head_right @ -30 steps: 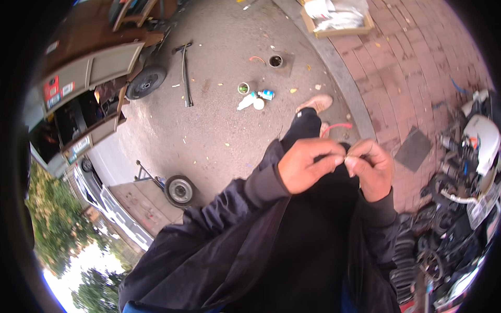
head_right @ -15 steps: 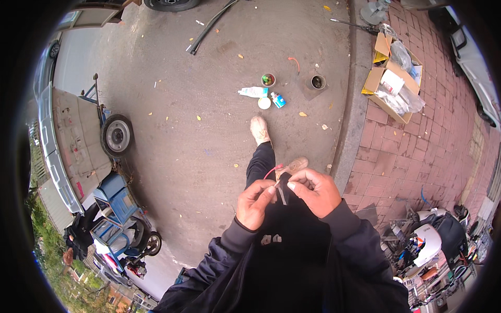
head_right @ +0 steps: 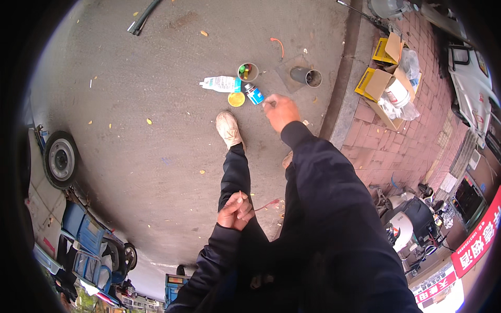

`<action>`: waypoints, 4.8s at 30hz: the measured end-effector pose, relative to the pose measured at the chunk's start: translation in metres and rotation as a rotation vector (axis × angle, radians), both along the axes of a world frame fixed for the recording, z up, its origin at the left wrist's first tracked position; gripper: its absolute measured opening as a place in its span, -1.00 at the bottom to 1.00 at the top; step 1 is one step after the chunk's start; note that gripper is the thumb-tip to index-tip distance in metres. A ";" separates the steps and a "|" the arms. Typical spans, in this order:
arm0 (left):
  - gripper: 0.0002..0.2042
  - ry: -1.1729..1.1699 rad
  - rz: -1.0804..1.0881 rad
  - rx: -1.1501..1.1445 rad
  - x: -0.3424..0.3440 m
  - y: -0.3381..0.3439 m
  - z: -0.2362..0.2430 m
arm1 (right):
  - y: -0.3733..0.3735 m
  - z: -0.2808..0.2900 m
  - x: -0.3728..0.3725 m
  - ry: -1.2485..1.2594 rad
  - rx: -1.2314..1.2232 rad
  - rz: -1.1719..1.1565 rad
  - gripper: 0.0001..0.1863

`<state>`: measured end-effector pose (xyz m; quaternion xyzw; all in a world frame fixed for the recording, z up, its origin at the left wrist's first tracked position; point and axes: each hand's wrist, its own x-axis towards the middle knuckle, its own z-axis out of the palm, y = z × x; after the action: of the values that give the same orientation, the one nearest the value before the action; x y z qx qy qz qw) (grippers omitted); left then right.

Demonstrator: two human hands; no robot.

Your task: The person strips and twists red and white wires, then uses pliers to crimp connectors onto the wire ends. They walk to a three-wheeled vehicle, open its battery compartment, and connect the prepared wires to the battery terminals.

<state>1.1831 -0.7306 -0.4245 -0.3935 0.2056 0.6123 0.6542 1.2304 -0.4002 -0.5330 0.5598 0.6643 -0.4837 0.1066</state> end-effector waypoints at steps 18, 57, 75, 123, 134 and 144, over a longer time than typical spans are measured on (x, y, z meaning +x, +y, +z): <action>-0.80 -0.287 0.033 0.251 -0.011 -0.007 -0.038 | 0.054 -0.190 -0.053 0.007 0.334 0.509 -0.80; -0.83 0.952 -0.748 -0.076 0.142 0.166 0.287 | -0.029 0.384 0.282 0.747 -0.185 -0.242 -0.02; -0.79 1.229 -0.341 -0.027 0.157 0.045 0.416 | -0.061 0.477 0.297 0.757 -0.757 -0.376 -0.33; -0.75 1.791 -0.399 -0.379 0.167 -0.100 0.474 | -0.236 0.558 0.215 0.625 -0.082 0.935 -0.32; -0.70 1.761 -0.412 -0.320 0.165 -0.107 0.476 | -0.232 0.560 0.216 0.665 -0.174 1.018 -0.07; -0.72 1.739 -0.370 -0.288 0.172 -0.118 0.466 | -0.238 0.570 0.215 0.576 -0.099 1.103 -0.04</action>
<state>1.3553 -0.8482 0.0414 0.1702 0.7628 0.5470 0.3000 1.4453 -0.6383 0.0374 -0.0243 0.8345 -0.5191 0.1832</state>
